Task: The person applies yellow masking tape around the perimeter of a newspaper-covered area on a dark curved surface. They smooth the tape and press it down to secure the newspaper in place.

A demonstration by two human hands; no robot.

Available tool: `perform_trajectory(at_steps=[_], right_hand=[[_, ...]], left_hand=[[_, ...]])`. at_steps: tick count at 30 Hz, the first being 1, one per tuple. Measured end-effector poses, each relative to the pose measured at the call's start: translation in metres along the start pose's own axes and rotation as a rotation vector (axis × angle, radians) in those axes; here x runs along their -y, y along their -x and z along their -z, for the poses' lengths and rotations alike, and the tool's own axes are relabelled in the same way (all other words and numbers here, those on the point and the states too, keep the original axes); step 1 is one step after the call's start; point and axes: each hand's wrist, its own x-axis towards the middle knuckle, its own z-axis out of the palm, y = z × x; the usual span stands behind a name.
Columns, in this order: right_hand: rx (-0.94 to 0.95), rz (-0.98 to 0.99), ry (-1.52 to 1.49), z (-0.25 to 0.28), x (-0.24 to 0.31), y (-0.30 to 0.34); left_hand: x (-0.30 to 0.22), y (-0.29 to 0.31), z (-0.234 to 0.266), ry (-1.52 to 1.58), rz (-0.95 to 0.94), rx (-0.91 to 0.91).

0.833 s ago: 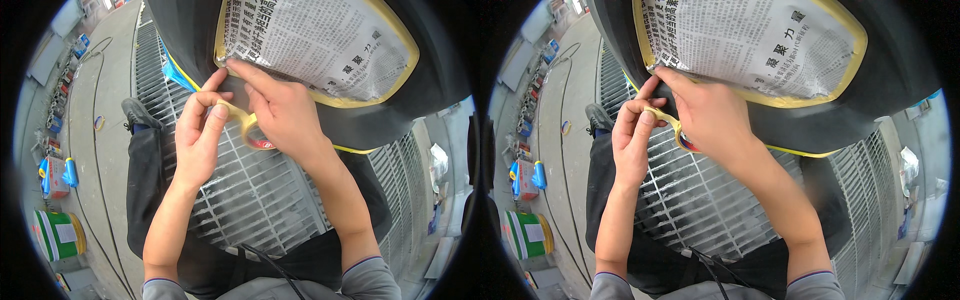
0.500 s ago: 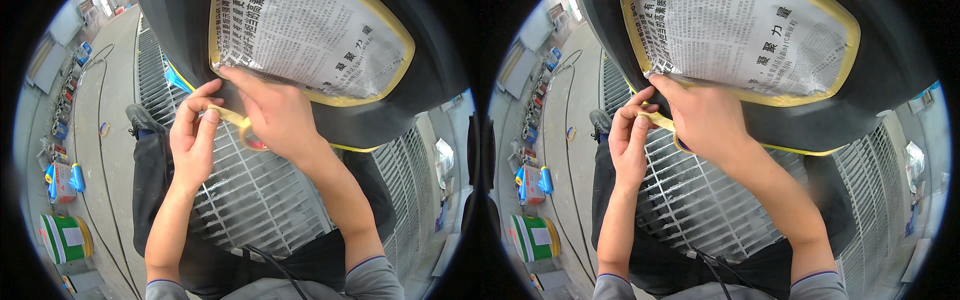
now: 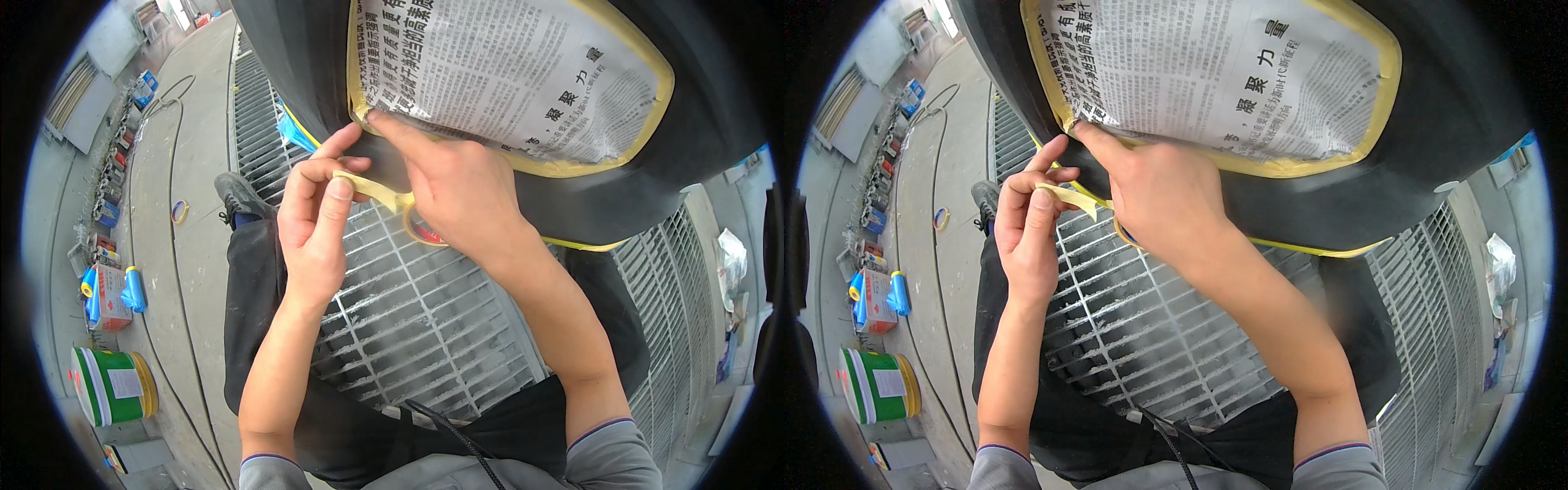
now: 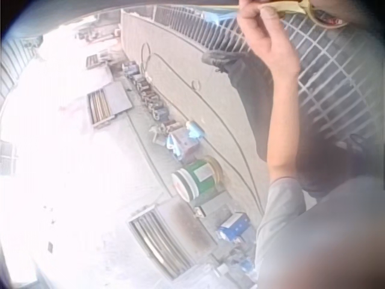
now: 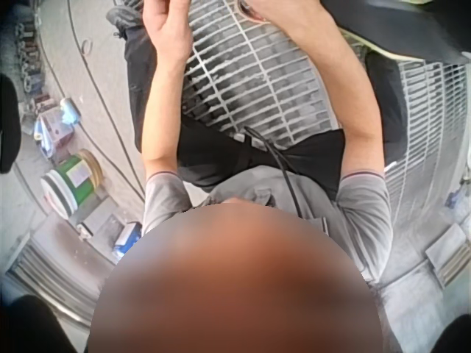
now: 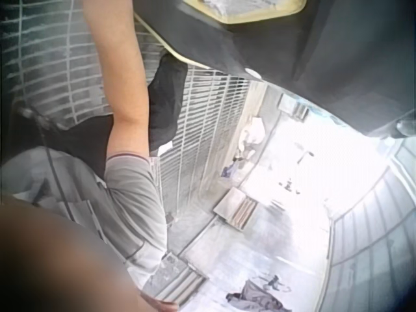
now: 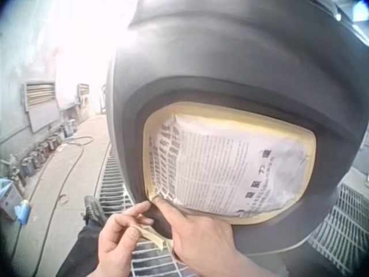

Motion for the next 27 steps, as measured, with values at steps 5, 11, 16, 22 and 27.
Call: perform_trajectory(at_steps=[5, 11, 16, 22, 27], right_hand=[[0.02, 0.024, 0.118, -0.003, 0.0, 0.0], [0.094, 0.001, 0.211, -0.007, 0.004, -0.005], [0.057, 0.017, 0.186, -0.003, 0.003, -0.004], [-0.046, 0.006, -0.011, 0.0, -0.003, 0.006], [-0.027, 0.048, -0.014, -0.005, -0.004, 0.003]], left_hand=[[0.0, -0.001, 0.0, -0.067, -0.028, 0.017], [-0.002, -0.006, 0.0, -0.307, -0.084, 0.092], [-0.001, -0.011, -0.001, -0.619, -0.119, 0.146], [-0.007, -0.01, -0.004, -0.592, -0.018, 0.132], [-0.01, 0.004, 0.006, -0.409, -0.042, 0.034]])
